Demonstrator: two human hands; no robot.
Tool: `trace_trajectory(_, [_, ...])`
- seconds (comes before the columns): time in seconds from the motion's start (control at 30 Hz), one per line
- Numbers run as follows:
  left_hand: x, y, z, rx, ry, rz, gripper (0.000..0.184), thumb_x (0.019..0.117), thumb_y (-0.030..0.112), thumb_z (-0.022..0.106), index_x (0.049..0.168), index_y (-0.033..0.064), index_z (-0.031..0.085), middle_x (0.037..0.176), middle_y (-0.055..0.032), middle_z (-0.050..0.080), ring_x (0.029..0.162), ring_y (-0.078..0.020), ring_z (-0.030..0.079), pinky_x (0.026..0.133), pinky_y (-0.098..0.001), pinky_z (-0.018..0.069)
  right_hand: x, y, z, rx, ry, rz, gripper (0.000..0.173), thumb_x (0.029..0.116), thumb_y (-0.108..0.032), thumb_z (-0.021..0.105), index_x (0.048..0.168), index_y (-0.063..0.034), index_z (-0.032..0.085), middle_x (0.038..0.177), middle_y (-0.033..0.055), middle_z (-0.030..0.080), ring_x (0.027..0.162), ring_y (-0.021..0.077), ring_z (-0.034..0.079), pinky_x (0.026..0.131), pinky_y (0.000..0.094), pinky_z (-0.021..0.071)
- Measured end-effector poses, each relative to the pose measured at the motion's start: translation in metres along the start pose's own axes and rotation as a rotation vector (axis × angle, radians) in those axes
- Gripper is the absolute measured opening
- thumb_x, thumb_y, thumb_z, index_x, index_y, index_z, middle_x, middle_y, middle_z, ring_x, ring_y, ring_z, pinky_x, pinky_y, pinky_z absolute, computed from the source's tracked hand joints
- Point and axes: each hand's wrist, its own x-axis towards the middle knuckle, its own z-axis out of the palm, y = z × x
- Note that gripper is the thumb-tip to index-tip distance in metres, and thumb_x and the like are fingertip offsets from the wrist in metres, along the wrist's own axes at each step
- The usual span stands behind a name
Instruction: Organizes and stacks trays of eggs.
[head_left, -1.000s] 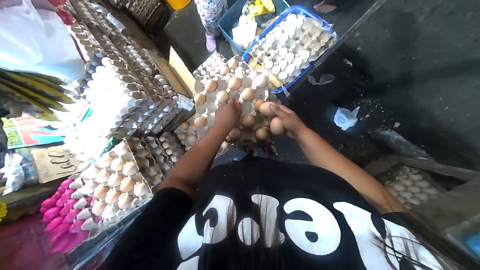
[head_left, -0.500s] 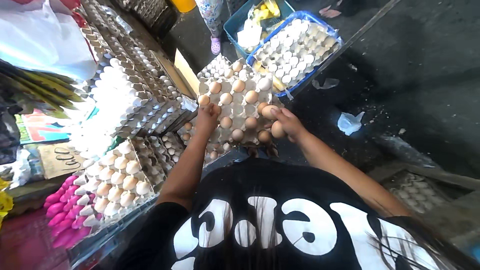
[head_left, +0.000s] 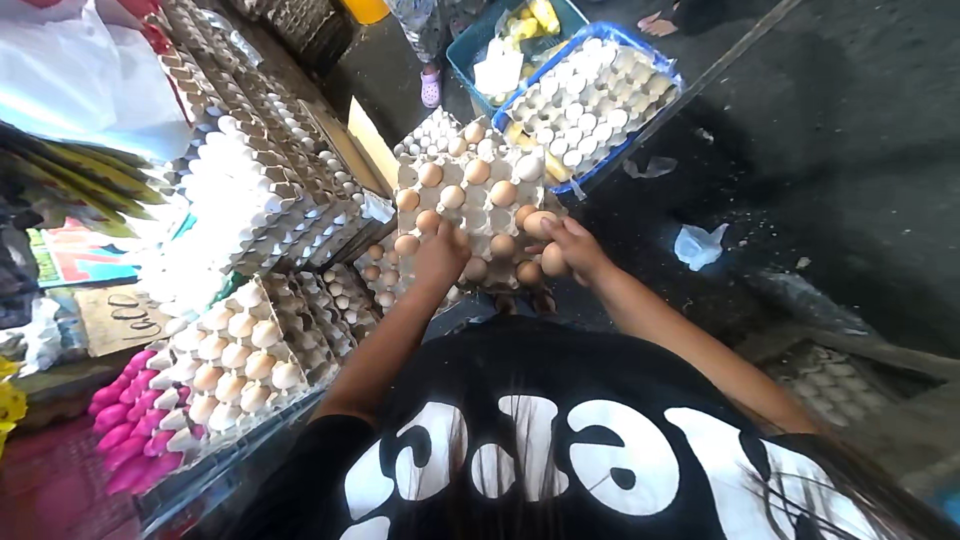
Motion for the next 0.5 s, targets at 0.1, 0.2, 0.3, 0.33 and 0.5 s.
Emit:
trace_trajectory(0.1, [0.009, 0.01, -0.005, -0.067, 0.051, 0.084, 0.058, 0.0936, 0.035, 0.072, 0.144, 0.0115, 0.054, 0.134, -0.0232, 0.06, 0.118, -0.0424, 0.063, 0.095, -0.0623, 0.0521, 0.001, 0.002, 0.003, -0.003, 0.004, -0.007, 0.052, 0.1081, -0.042, 0.048, 0.146, -0.0064, 0.042, 0.124, 0.0202, 0.065, 0.102, 0.0302, 0.07, 0.087, 0.0473, 0.0583])
trace_trajectory(0.2, [0.026, 0.02, 0.001, -0.054, 0.019, 0.185, 0.057, 0.0979, 0.034, 0.068, 0.147, 0.0107, 0.052, 0.137, -0.023, 0.06, 0.119, -0.0428, 0.063, 0.098, -0.0619, 0.0508, -0.002, 0.0, 0.004, -0.001, 0.02, 0.0, 0.052, 0.1083, -0.041, 0.048, 0.146, -0.0059, 0.042, 0.125, 0.0205, 0.065, 0.102, 0.0292, 0.071, 0.087, 0.0458, 0.0581])
trace_trajectory(0.3, [0.026, 0.019, 0.014, -0.014, 0.031, 0.194, 0.054, 0.1015, 0.032, 0.064, 0.149, 0.0107, 0.052, 0.148, -0.0215, 0.053, 0.126, -0.0413, 0.06, 0.103, -0.0583, 0.0503, -0.004, -0.002, 0.005, -0.001, 0.023, 0.009, 0.052, 0.1085, -0.041, 0.048, 0.146, -0.0065, 0.041, 0.123, 0.0206, 0.065, 0.1, 0.0292, 0.071, 0.086, 0.0455, 0.0586])
trace_trajectory(0.33, [0.019, 0.017, 0.019, -0.022, 0.076, 0.222, 0.054, 0.1008, 0.032, 0.065, 0.148, 0.0087, 0.053, 0.149, -0.0231, 0.051, 0.128, -0.0421, 0.058, 0.104, -0.0577, 0.0494, -0.003, -0.001, 0.004, 0.001, 0.019, 0.003, 0.052, 0.1083, -0.041, 0.049, 0.147, -0.0065, 0.041, 0.124, 0.0207, 0.065, 0.101, 0.0297, 0.071, 0.087, 0.0459, 0.0589])
trace_trajectory(0.5, [-0.014, 0.027, 0.051, -0.185, 0.074, 0.479, 0.048, 0.0988, 0.023, 0.068, 0.142, 0.004, 0.057, 0.14, -0.0251, 0.056, 0.121, -0.0391, 0.063, 0.1, -0.0539, 0.0537, -0.001, 0.001, 0.003, 0.019, -0.023, -0.019, 0.049, 0.1076, -0.041, 0.05, 0.145, -0.009, 0.044, 0.124, 0.0196, 0.063, 0.102, 0.0295, 0.07, 0.086, 0.0468, 0.0589])
